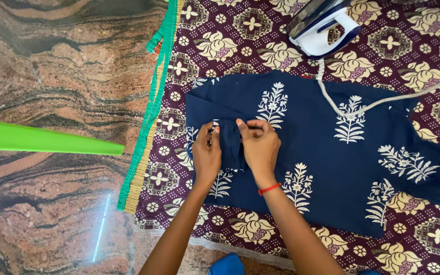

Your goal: The person irons a dark blue patterned shirt laid flat on a patterned bedsheet. They smooth the fabric with their hands, use a white electric iron to press the body and sleeves, and fold the sleeves inward before continuing to iron the garment.

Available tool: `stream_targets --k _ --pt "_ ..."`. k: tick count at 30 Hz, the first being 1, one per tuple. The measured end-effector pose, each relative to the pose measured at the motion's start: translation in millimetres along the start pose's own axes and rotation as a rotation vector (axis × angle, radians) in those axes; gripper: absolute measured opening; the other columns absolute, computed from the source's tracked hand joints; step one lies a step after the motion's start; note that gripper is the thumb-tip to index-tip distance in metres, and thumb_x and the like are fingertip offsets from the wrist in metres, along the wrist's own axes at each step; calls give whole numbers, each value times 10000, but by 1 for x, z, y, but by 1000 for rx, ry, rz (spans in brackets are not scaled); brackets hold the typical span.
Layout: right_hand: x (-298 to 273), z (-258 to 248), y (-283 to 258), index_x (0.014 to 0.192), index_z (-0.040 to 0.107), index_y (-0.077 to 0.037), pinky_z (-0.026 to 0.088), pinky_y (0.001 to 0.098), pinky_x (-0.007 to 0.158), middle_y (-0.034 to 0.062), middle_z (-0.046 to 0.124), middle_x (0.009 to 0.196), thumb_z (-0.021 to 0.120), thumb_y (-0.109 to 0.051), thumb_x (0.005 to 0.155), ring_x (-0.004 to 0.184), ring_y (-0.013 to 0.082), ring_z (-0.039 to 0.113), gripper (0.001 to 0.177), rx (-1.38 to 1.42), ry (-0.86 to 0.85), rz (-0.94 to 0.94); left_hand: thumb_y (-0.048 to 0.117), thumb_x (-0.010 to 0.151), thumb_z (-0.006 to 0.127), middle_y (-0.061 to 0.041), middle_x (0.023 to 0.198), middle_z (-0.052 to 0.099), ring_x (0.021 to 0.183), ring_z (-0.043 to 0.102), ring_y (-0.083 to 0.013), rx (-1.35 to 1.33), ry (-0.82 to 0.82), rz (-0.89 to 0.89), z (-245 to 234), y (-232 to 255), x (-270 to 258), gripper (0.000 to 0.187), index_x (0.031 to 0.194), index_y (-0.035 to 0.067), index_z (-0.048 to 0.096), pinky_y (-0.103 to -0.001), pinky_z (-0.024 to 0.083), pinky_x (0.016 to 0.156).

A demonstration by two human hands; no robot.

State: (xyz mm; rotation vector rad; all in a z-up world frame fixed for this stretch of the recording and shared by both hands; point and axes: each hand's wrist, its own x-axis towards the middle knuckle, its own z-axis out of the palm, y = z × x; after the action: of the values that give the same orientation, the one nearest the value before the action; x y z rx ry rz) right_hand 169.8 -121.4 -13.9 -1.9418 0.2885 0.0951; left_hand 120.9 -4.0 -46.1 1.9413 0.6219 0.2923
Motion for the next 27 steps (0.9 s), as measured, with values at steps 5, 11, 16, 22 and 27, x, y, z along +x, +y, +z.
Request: stream_targets --k 5,11,16,22,27 --pt "11 8 3 970 630 -15 516 257 510 77 769 730 852 -207 801 545 129 676 339 66 -4 56 232 1030 603 -61 592 567 497 441 -104 0 37 -7 -2 4 -4 274 1157 -5 657 -362 341 472" --pt "8 17 12 918 537 -27 490 282 508 62 705 678 790 -84 895 534 141 675 261 59 55 -185 139 991 652 -179 809 618 645 580 -252 134 194 -60 5 19 -9 267 1207 3 573 -404 433 600" --pt "3 13 19 945 570 -22 537 275 591 123 679 937 786 -39 909 701 170 713 219 -8 58 -509 128 970 529 -100 1455 514 1429 478 -320 787 -10 673 -6 7 -21 412 1382 121 514 -510 375 1190" --pt "75 -76 16 1171 451 -29 485 309 872 66 479 1130 885 -187 1050 1009 167 505 477 -131 607 -620 176 1059 463 -148 1661 322 1553 279 -325 696 -301 592 -18 4 -23 541 1580 67 364 -564 190 1253" --pt "154 -130 10 1265 454 10 485 347 823 82 540 1189 818 -226 1011 1043 201 552 503 -62 286 -721 264 1014 469 -123 1630 317 1509 240 -383 842 -357 679 -23 18 -23 521 1531 203 439 -652 149 1187"
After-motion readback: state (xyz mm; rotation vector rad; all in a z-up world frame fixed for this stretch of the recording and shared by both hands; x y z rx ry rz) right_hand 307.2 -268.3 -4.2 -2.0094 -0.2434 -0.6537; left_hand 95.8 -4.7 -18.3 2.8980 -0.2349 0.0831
